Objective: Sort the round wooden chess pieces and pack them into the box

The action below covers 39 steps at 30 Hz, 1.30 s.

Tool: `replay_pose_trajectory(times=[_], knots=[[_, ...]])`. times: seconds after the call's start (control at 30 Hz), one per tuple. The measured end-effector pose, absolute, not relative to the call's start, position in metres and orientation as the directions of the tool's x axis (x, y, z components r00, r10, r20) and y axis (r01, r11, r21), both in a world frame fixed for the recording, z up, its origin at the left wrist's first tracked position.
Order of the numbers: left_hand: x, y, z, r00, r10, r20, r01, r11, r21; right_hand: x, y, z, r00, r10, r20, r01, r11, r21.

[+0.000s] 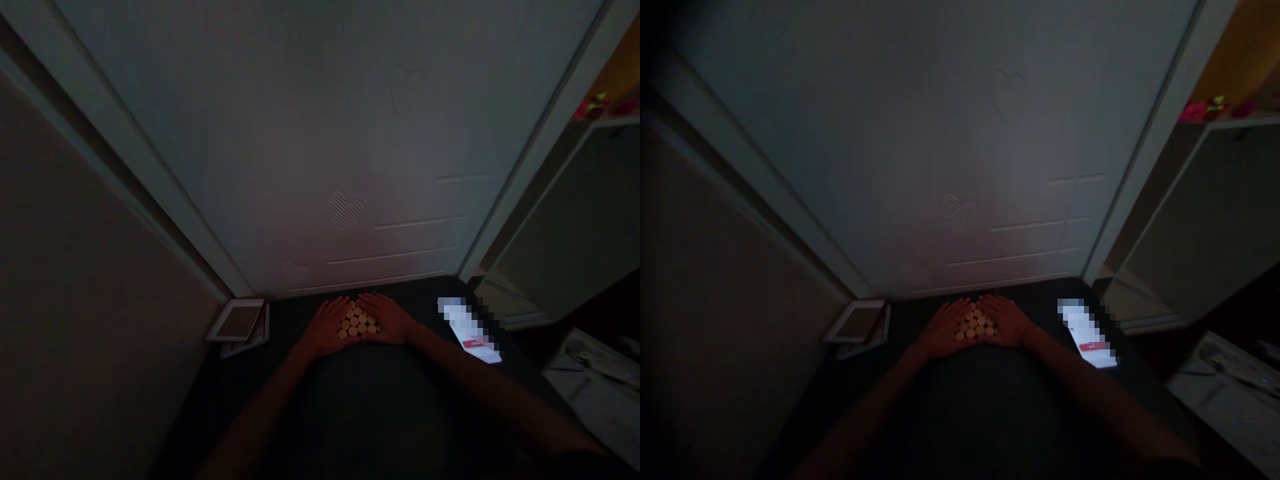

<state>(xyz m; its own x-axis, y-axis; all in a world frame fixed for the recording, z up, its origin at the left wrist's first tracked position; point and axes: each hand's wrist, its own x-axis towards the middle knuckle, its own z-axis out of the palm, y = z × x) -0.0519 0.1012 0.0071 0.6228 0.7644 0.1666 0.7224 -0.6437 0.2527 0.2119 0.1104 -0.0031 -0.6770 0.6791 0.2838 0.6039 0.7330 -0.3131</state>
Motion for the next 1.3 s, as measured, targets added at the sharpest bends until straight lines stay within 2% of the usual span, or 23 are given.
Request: replay_pose_trajectory(times=[0.3,0.53,0.83,1.1,1.3], knots=[[-0.081,0.080,-0.005,0.487,0.834,0.260,0.784,-0.549,0.290,0.228,0.092,-0.010,-0.500,0.804,0.321,0.738,0.590,-0.328],[-0.072,0.089,-0.005,0.486,0.842,0.234,0.789,-0.538,0.298,0.222,0.099,-0.009,-0.542,0.813,0.215,0.748,0.583,-0.318],[-0.072,0.092,-0.010,0.479,0.850,0.217,0.805,-0.525,0.277,0.222,0.099,-0.005,-0.549,0.822,0.152,0.756,0.566,-0.328],[-0.069,0.091,-0.011,0.469,0.852,0.235,0.812,-0.520,0.264,0.221,0.099,-0.003,-0.560,0.819,0.129,0.752,0.567,-0.336],[-0.067,0.090,-0.009,0.430,0.871,0.239,0.819,-0.488,0.304,0.221,0.097,-0.002,-0.551,0.819,0.158,0.746,0.569,-0.345]])
